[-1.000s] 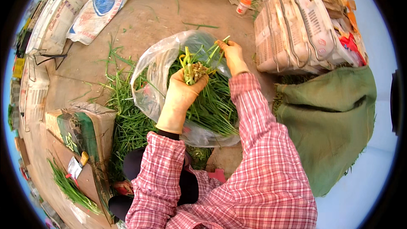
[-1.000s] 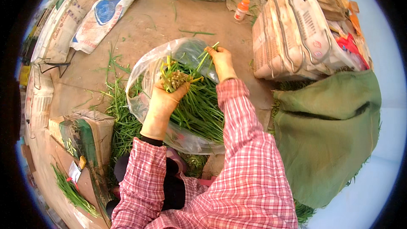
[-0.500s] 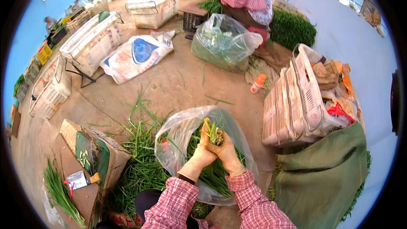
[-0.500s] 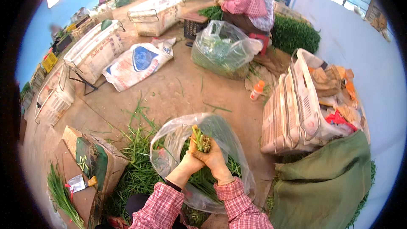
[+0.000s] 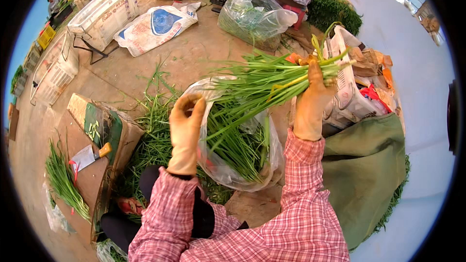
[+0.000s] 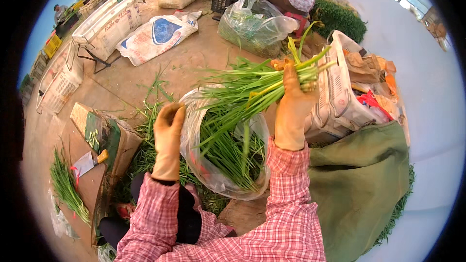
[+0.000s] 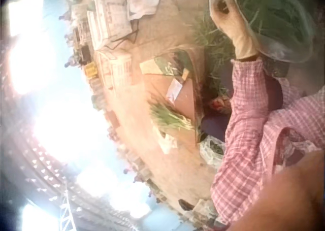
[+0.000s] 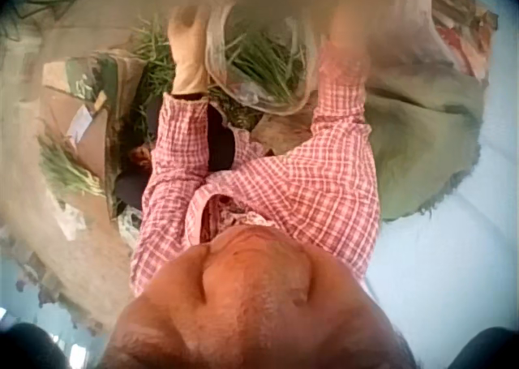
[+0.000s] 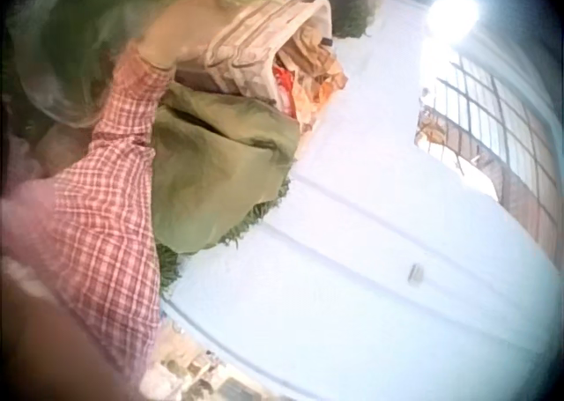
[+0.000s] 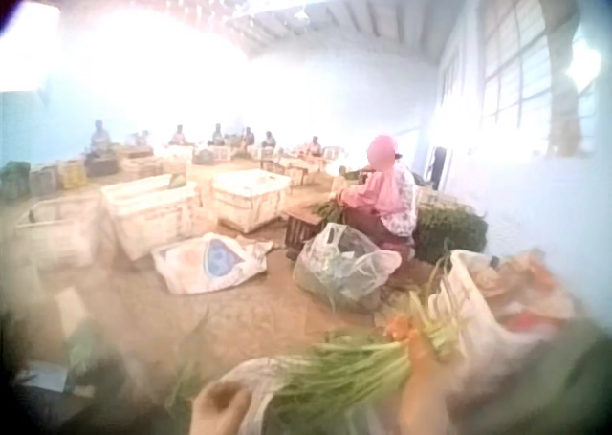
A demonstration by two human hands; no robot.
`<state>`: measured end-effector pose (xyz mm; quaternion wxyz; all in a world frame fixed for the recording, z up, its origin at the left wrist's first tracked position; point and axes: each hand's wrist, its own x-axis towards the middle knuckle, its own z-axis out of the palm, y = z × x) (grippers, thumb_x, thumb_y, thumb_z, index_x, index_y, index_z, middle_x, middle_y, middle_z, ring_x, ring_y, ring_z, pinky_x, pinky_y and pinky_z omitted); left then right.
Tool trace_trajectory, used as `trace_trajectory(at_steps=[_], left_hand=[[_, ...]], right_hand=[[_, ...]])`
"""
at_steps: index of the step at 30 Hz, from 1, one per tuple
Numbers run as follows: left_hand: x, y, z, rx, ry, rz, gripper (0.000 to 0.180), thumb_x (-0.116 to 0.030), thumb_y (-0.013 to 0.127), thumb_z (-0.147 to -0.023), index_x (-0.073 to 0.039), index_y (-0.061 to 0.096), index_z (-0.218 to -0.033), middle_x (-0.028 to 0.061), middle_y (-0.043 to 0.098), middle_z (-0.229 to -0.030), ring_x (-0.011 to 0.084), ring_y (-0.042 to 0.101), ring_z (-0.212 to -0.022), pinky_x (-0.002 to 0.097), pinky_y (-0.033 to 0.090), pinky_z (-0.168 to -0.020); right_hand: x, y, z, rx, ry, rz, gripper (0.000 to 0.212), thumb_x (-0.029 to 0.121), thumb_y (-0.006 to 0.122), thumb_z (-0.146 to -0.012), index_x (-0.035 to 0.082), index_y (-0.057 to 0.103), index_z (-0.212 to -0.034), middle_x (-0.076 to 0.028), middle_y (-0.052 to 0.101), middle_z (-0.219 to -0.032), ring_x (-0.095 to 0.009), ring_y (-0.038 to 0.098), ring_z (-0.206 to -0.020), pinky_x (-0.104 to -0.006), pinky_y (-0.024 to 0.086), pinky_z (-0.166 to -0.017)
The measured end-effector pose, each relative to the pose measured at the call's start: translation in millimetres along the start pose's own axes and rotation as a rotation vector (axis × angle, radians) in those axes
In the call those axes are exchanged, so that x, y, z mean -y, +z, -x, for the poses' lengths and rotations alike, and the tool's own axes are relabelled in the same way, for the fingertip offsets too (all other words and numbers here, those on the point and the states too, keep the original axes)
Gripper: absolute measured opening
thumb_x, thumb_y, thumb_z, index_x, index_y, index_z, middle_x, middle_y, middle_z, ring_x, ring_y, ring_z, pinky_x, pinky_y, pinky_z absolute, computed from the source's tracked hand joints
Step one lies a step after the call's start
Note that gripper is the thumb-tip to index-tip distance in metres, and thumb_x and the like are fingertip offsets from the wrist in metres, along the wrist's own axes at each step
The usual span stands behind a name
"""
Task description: The person pulls green onions from a plastic bag, removes outer layers and loose debris by hand, and gathers the stalks into a bundle.
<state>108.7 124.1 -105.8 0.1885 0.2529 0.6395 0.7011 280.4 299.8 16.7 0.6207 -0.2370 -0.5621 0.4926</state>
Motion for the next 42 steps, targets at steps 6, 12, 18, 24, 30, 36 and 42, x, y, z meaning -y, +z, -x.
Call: trace_trajectory(at_steps=[6, 12, 18, 24, 30, 36, 42], left_hand=[[-58.5, 5.3, 79.2, 0.883, -0.762, 1.008, 0.096, -0.077, 0.049, -0.082, 0.0, 0.047, -0.139, 0.0168, 0.065, -0.123, 0.0221, 0.065, -0.111, 0.0362, 0.055, -0.089], [-64.1, -28.6, 103.5, 0.651, -1.124, 1.29, 0.051, -0.044, 0.052, -0.097, -0.002, 0.057, -0.125, 0.0103, 0.067, -0.104, 0.0189, 0.065, -0.09, 0.0341, 0.056, -0.073], [-90.0, -44.4, 96.5, 0.521, -0.434, 0.756, 0.048, -0.01, 0.07, -0.085, 0.001, 0.053, -0.13, 0.0055, 0.064, -0.116, 0.0187, 0.061, -0.103, 0.0295, 0.05, -0.093], [-108.5, -94.3, 81.1, 0.278, 0.017, 0.403, 0.076, -0.006, 0.083, -0.069, -0.001, 0.047, -0.136, 0.0055, 0.061, -0.125, 0.0136, 0.055, -0.112, 0.0308, 0.047, -0.097], [-141.6, -183.4, 76.3, 0.028, 0.273, 0.145, 0.085, -0.007, 0.083, -0.068, -0.003, 0.04, -0.141, 0.0085, 0.062, -0.124, 0.0156, 0.057, -0.113, 0.0323, 0.047, -0.099], [-182.9, -289.0, 95.3, -0.2, 0.423, -0.402, 0.074, -0.008, 0.081, -0.074, -0.005, 0.047, -0.139, 0.0108, 0.064, -0.123, 0.0181, 0.062, -0.108, 0.0327, 0.053, -0.093], [-69.0, -391.5, 93.2, -0.222, 0.243, 0.544, 0.037, -0.028, 0.042, -0.104, 0.0, 0.055, -0.124, 0.0155, 0.06, -0.123, 0.0233, 0.064, -0.089, 0.032, 0.058, -0.08]], right_hand=[[36.9, 0.5, 100.3, 0.728, 0.064, 0.153, 0.024, 0.017, 0.067, -0.086, 0.003, 0.067, -0.105, -0.01, 0.067, -0.104, -0.027, 0.064, -0.1, -0.04, 0.05, -0.085], [32.8, 12.4, 173.2, 1.216, -0.786, 0.235, 0.037, 0.012, 0.063, -0.063, 0.002, 0.069, -0.098, -0.011, 0.065, -0.1, -0.03, 0.063, -0.1, -0.0496, 0.052, -0.09], [94.9, 5.4, 179.8, 1.452, -0.371, 0.245, 0.042, 0.023, 0.073, -0.074, 0.005, 0.07, -0.113, -0.013, 0.06, -0.129, -0.033, 0.052, -0.127, -0.05, 0.047, -0.1], [8.5, 38.2, 162.4, 0.943, 0.262, 0.037, 0.079, 0.056, 0.068, -0.087, -0.004, 0.051, -0.134, -0.014, 0.057, -0.133, -0.028, 0.056, -0.123, -0.0407, 0.043, -0.106], [51.9, 208.3, 185.5, 1.071, 0.497, -0.611, 0.068, 0.011, 0.08, -0.077, -0.001, 0.049, -0.136, -0.01, 0.059, -0.128, -0.021, 0.057, -0.117, -0.0341, 0.046, -0.1], [67.5, 325.1, 247.5, 1.169, 0.343, -0.606, 0.041, 0.0, 0.078, -0.077, -0.001, 0.063, -0.116, -0.007, 0.07, -0.102, -0.016, 0.066, -0.089, -0.0303, 0.054, -0.081], [13.2, 374.1, 342.2, 1.514, 0.497, -0.446, 0.05, 0.009, 0.084, -0.077, 0.0, 0.06, -0.121, -0.006, 0.071, -0.108, -0.015, 0.064, -0.098, -0.0298, 0.05, -0.089]])
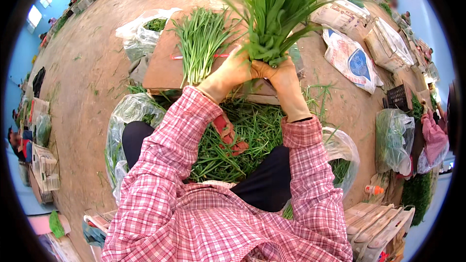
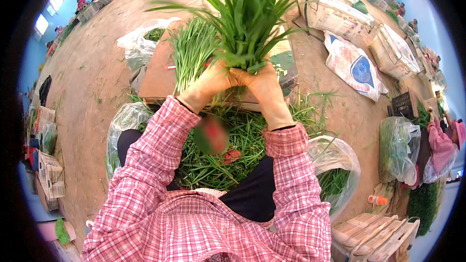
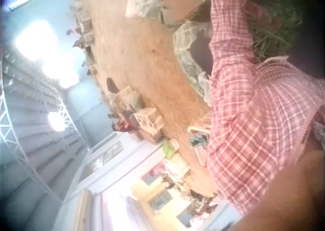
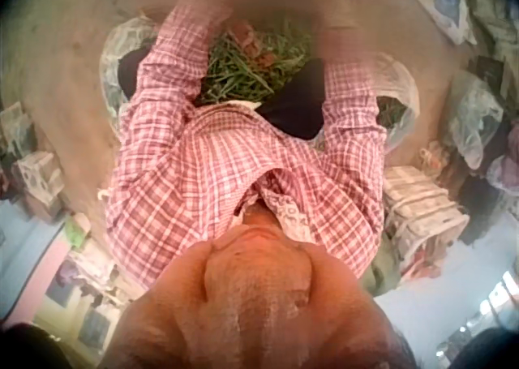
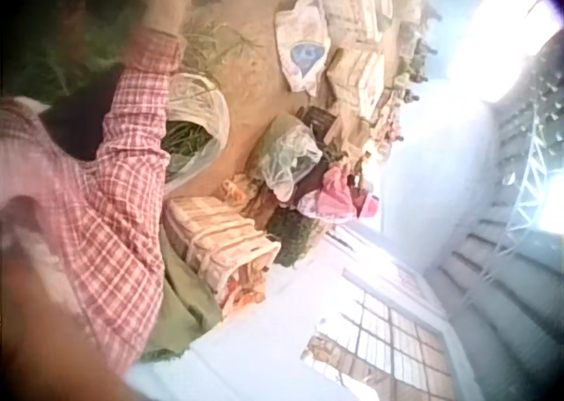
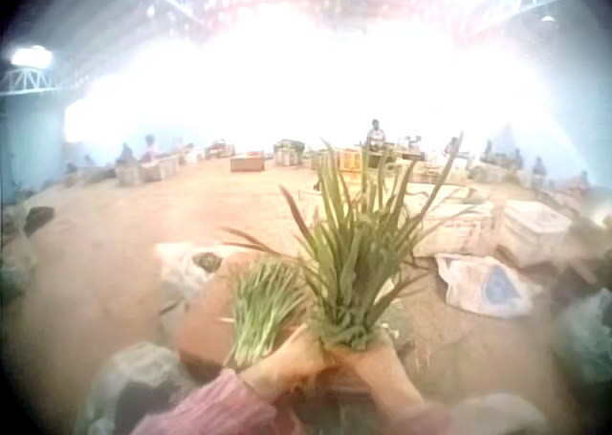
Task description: The person pulls green onions from a plastic bag, removes outer layers and loose debris by hand, and gathers the stalks into a bundle.
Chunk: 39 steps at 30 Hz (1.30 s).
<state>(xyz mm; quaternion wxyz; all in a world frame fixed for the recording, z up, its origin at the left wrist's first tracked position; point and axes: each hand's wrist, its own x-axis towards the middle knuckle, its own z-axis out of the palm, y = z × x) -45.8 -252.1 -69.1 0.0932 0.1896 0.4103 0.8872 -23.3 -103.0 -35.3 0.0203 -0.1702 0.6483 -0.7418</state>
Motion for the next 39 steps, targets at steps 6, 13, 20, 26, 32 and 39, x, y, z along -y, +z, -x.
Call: trace_trajectory(at_steps=[6, 13, 20, 26, 32, 39], left_hand=[[0.3, -4.4, -12.3, 0.042, -0.27, 0.902, 0.036, -0.034, 0.051, -0.102, -0.006, 0.056, -0.125, 0.0109, 0.061, -0.119, 0.0234, 0.062, -0.094, 0.0317, 0.056, -0.075], [-1.6, 20.6, 8.8, 0.027, 0.019, 0.575, 0.033, -0.021, 0.047, -0.099, 0.002, 0.061, -0.118, 0.0177, 0.066, -0.114, 0.0277, 0.065, -0.101, 0.0436, 0.054, -0.09], [-63.2, 3.6, 99.7, -0.514, 0.079, -0.053, 0.044, -0.001, 0.074, -0.083, -0.004, 0.057, -0.123, 0.0127, 0.066, -0.108, 0.0262, 0.068, -0.099, 0.041, 0.057, -0.088], [-54.6, 6.7, 163.3, -0.412, 0.168, 0.169, 0.038, 0.0, 0.071, -0.085, -0.006, 0.059, -0.12, 0.0109, 0.067, -0.11, 0.029, 0.066, -0.105, 0.0445, 0.054, -0.094], [-46.6, 11.3, 184.5, -0.471, 0.161, 0.164, 0.032, -0.002, 0.072, -0.085, -0.007, 0.061, -0.115, 0.0079, 0.067, -0.105, 0.0286, 0.065, -0.106, 0.0469, 0.054, -0.096], [-62.1, -32.2, 206.1, -0.499, 0.326, 0.323, 0.024, -0.004, 0.069, -0.088, -0.013, 0.066, -0.11, 0.0057, 0.07, -0.106, 0.025, 0.065, -0.103, 0.0523, 0.052, -0.099]], right_hand=[[-8.5, 6.2, -14.7, -0.023, -0.066, 0.039, 0.042, 0.016, 0.078, -0.086, 0.001, 0.062, -0.122, -0.008, 0.07, -0.114, -0.014, 0.063, -0.103, -0.0301, 0.049, -0.092], [34.8, -1.5, 30.4, -0.017, -0.012, 0.444, 0.051, 0.032, 0.072, -0.091, 0.001, 0.059, -0.129, -0.011, 0.068, -0.117, -0.015, 0.061, -0.105, -0.0325, 0.047, -0.091], [17.6, -21.9, 106.0, -0.112, 0.119, 0.163, 0.048, 0.029, 0.075, -0.089, 0.006, 0.062, -0.129, -0.009, 0.066, -0.118, -0.017, 0.061, -0.107, -0.0311, 0.047, -0.096], [-4.4, 22.5, 123.5, -0.029, -0.072, 0.716, 0.064, 0.03, 0.085, -0.072, 0.007, 0.063, -0.128, -0.016, 0.063, -0.128, -0.029, 0.054, -0.124, -0.041, 0.041, -0.107], [-29.8, 54.5, 126.2, -0.001, -0.188, 0.244, 0.028, 0.001, 0.074, -0.081, 0.0, 0.066, -0.108, -0.01, 0.07, -0.113, -0.022, 0.063, -0.113, -0.0349, 0.05, -0.098], [-32.7, 5.7, 144.6, -0.099, 0.247, -0.162, 0.014, 0.004, 0.064, -0.093, -0.006, 0.064, -0.102, -0.015, 0.071, -0.096, -0.02, 0.07, -0.087, -0.0326, 0.054, -0.091]])
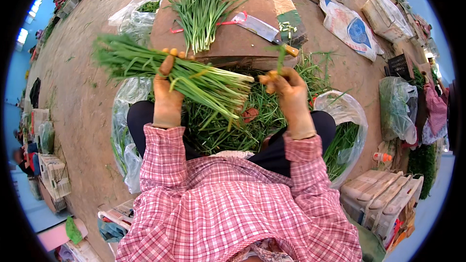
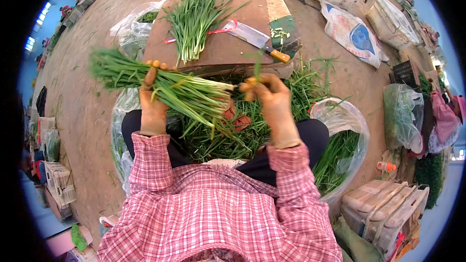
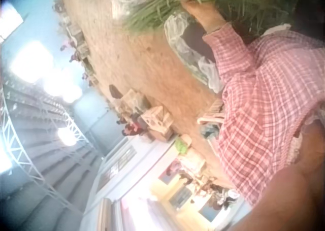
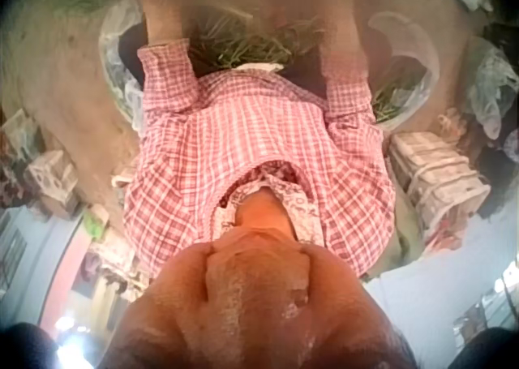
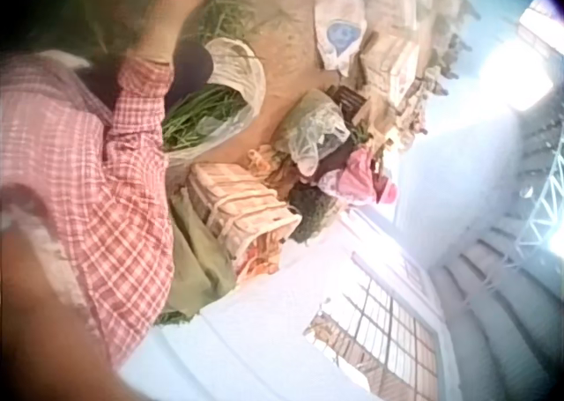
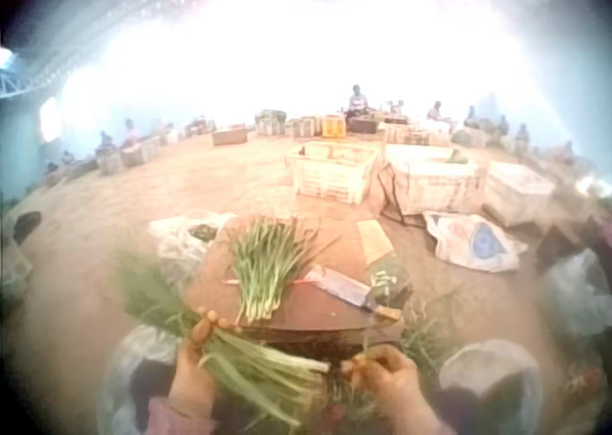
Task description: The person pulls green onions from a plastic bag, removes outer layers and loose debris by hand, and gathers the stalks into a bundle.
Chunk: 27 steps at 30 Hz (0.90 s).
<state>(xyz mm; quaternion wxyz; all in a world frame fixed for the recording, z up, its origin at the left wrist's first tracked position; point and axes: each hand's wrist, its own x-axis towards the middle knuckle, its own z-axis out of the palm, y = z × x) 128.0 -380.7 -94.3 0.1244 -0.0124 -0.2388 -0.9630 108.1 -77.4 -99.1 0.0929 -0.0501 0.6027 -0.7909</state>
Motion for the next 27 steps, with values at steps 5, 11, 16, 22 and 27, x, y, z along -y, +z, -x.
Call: trace_trajectory(at_steps=[5, 11, 16, 22, 27], left_hand=[[-15.5, -10.9, -8.3, 0.004, 0.006, 0.032, 0.025, -0.002, 0.068, -0.089, -0.014, 0.066, -0.11, 0.0044, 0.071, -0.106, 0.0231, 0.065, -0.101, 0.0531, 0.051, -0.1], [-1.9, -2.5, -5.5, 0.014, -0.033, -0.011, 0.03, -0.002, 0.07, -0.087, -0.012, 0.064, -0.115, 0.0046, 0.069, -0.105, 0.0241, 0.064, -0.101, 0.054, 0.048, -0.103], [-49.0, -28.4, -7.0, -0.035, 0.119, -0.031, 0.028, -0.004, 0.072, -0.085, -0.012, 0.066, -0.111, 0.0026, 0.069, -0.105, 0.0218, 0.064, -0.1, 0.054, 0.046, -0.103], [-46.0, -30.7, -6.3, -0.074, 0.165, -0.077, 0.027, -0.003, 0.071, -0.087, -0.012, 0.064, -0.111, 0.0039, 0.069, -0.106, 0.0224, 0.064, -0.102, 0.0552, 0.044, -0.106], [-23.9, -20.6, -1.5, -0.006, 0.052, -0.007, 0.028, -0.002, 0.069, -0.088, -0.012, 0.066, -0.114, 0.0044, 0.069, -0.105, 0.0233, 0.064, -0.103, 0.055, 0.044, -0.107]], right_hand=[[6.0, -19.2, -3.7, -0.068, -0.542, 0.925, 0.029, 0.018, 0.074, -0.086, 0.008, 0.071, -0.113, -0.015, 0.071, -0.111, -0.029, 0.063, -0.112, -0.041, 0.048, -0.096], [16.6, 54.3, -21.5, 0.191, -0.916, 1.055, 0.023, 0.016, 0.08, -0.069, 0.008, 0.073, -0.09, -0.009, 0.067, -0.077, -0.031, 0.064, -0.079, -0.0443, 0.049, -0.075], [-8.3, -4.5, -23.2, 0.054, -0.505, 1.574, 0.01, 0.02, 0.074, -0.076, 0.01, 0.074, -0.077, -0.009, 0.067, -0.074, -0.03, 0.066, -0.079, -0.0434, 0.051, -0.073], [-4.7, 36.3, -7.6, -0.027, 0.15, 0.42, 0.03, 0.028, 0.075, -0.088, 0.005, 0.074, -0.106, -0.009, 0.074, -0.098, -0.016, 0.068, -0.086, -0.0288, 0.052, -0.082], [-3.9, 83.3, -14.5, 0.012, 0.373, 0.306, 0.025, 0.022, 0.075, -0.088, 0.0, 0.072, -0.101, -0.002, 0.067, -0.072, -0.01, 0.058, -0.062, -0.0254, 0.047, -0.056]])
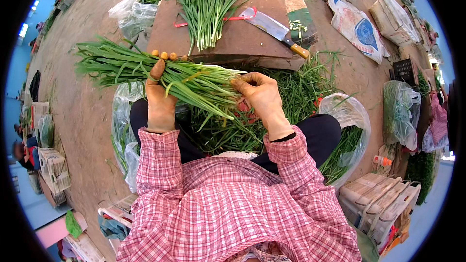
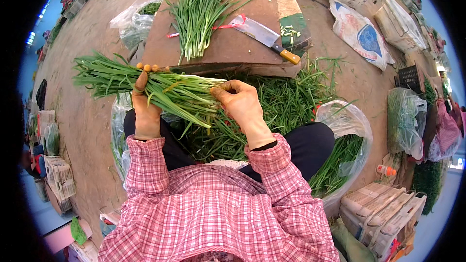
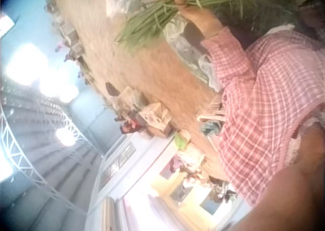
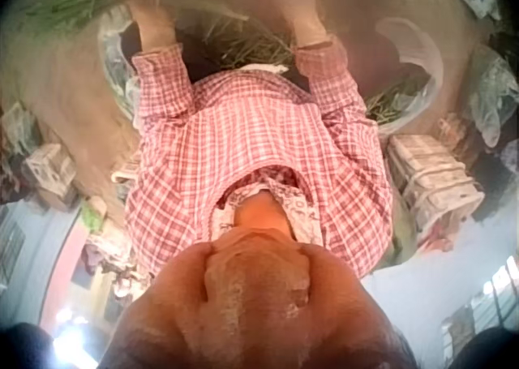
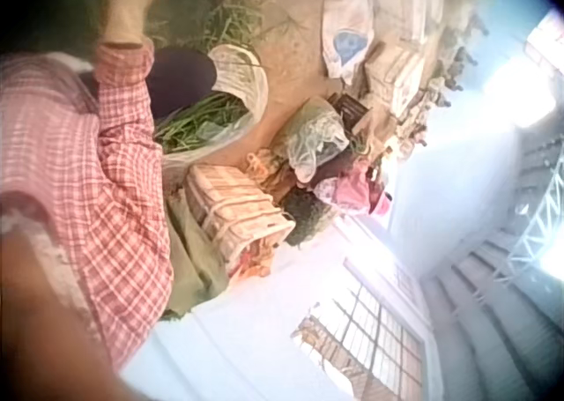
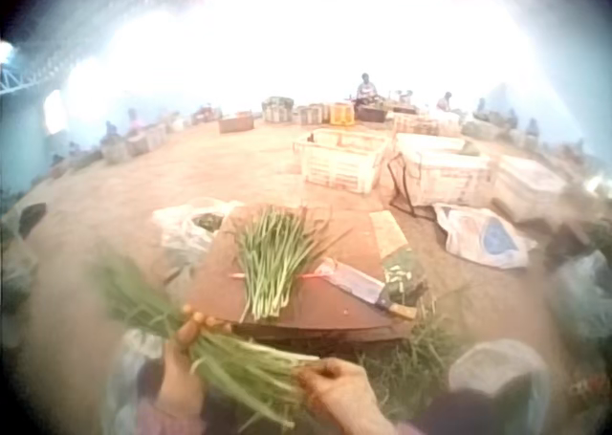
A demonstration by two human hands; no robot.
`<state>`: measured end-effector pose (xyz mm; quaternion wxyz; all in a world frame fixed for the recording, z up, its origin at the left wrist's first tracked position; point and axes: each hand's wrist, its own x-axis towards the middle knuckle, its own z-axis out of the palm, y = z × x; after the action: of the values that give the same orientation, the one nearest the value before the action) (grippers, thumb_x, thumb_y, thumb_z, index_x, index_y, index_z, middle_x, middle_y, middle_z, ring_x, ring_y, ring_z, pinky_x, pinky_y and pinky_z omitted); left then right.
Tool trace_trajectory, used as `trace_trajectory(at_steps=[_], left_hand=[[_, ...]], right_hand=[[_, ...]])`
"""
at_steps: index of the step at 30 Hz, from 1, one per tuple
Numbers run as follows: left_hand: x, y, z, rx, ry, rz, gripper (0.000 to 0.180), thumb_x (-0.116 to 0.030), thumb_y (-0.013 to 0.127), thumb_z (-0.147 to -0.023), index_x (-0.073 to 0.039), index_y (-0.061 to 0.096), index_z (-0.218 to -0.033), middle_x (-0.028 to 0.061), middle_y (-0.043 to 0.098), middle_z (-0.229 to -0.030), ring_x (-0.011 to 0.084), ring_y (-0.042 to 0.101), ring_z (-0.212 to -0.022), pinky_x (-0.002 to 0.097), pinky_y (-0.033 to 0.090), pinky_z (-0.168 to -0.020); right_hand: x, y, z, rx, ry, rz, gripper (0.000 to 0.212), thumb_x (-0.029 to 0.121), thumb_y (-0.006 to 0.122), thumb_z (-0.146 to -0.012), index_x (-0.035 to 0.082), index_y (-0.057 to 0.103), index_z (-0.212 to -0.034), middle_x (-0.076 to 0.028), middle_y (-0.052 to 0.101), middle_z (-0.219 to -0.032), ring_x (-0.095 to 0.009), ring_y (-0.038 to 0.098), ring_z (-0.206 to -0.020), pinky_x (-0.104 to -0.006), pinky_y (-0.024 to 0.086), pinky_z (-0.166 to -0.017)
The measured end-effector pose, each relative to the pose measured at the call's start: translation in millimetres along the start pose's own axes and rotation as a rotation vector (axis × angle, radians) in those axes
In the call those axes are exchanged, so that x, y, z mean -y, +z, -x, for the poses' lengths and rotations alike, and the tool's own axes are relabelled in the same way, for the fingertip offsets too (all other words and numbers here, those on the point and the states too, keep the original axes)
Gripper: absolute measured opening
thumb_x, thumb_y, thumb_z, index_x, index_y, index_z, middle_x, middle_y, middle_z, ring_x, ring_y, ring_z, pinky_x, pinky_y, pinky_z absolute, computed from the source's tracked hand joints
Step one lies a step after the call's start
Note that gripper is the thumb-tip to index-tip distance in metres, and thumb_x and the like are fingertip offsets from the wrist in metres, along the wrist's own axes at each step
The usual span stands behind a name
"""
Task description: The person pulls green onions from a plastic bag, removes outer layers and loose debris by hand, and gathers the stalks into a bundle.
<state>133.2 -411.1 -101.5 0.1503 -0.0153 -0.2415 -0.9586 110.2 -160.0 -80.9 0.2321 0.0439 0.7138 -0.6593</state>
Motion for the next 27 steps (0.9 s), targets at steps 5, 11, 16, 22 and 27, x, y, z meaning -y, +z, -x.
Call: trace_trajectory(at_steps=[5, 11, 16, 22, 27], left_hand=[[-4.3, -7.4, 3.4, 0.005, -0.023, 0.024, 0.027, -0.002, 0.068, -0.088, -0.012, 0.066, -0.113, 0.0052, 0.07, -0.104, 0.0235, 0.064, -0.102, 0.0533, 0.043, -0.108], [-47.0, -20.4, -0.1, -0.018, 0.097, 0.023, 0.024, -0.002, 0.067, -0.089, -0.012, 0.065, -0.111, 0.0055, 0.069, -0.105, 0.0221, 0.064, -0.1, 0.0542, 0.042, -0.107], [-62.4, -10.7, 2.6, 0.095, 0.138, -0.03, 0.023, -0.005, 0.068, -0.089, -0.015, 0.063, -0.108, -0.0007, 0.062, -0.107, 0.0174, 0.06, -0.103, 0.0456, 0.038, -0.111], [-23.7, 7.3, -0.7, 0.225, 0.01, 0.133, 0.031, 0.003, 0.073, -0.079, -0.017, 0.055, -0.095, -0.0049, 0.058, -0.094, 0.0136, 0.057, -0.09, 0.046, 0.038, -0.109], [-22.3, 5.2, 9.2, 0.352, -0.105, 0.002, 0.028, 0.002, 0.072, -0.078, -0.018, 0.058, -0.092, -0.0054, 0.058, -0.09, 0.014, 0.057, -0.084, 0.0458, 0.041, -0.106]], right_hand=[[-19.0, -8.8, -4.2, 0.021, -0.309, 0.322, 0.018, 0.017, 0.075, -0.087, 0.0, 0.072, -0.093, -0.004, 0.067, -0.075, -0.011, 0.06, -0.061, -0.027, 0.048, -0.056], [-57.8, -103.4, -33.0, -0.208, -0.243, 1.06, 0.021, 0.025, 0.068, -0.089, 0.006, 0.073, -0.096, -0.013, 0.073, -0.083, -0.028, 0.069, -0.074, -0.0393, 0.053, -0.068], [-56.9, -119.8, -42.2, -0.217, -0.439, 1.057, 0.029, 0.025, 0.068, -0.09, 0.012, 0.072, -0.115, -0.013, 0.072, -0.112, -0.028, 0.068, -0.106, -0.0368, 0.053, -0.088], [0.5, -1.1, -35.0, 0.212, -0.138, -0.035, 0.023, 0.018, 0.075, -0.087, -0.001, 0.072, -0.1, -0.004, 0.07, -0.084, -0.01, 0.06, -0.074, -0.0257, 0.049, -0.068], [-13.9, -15.5, -33.5, 0.163, -0.03, 0.17, 0.019, 0.018, 0.075, -0.086, 0.002, 0.073, -0.097, -0.005, 0.069, -0.075, -0.01, 0.059, -0.061, -0.0253, 0.048, -0.057]])
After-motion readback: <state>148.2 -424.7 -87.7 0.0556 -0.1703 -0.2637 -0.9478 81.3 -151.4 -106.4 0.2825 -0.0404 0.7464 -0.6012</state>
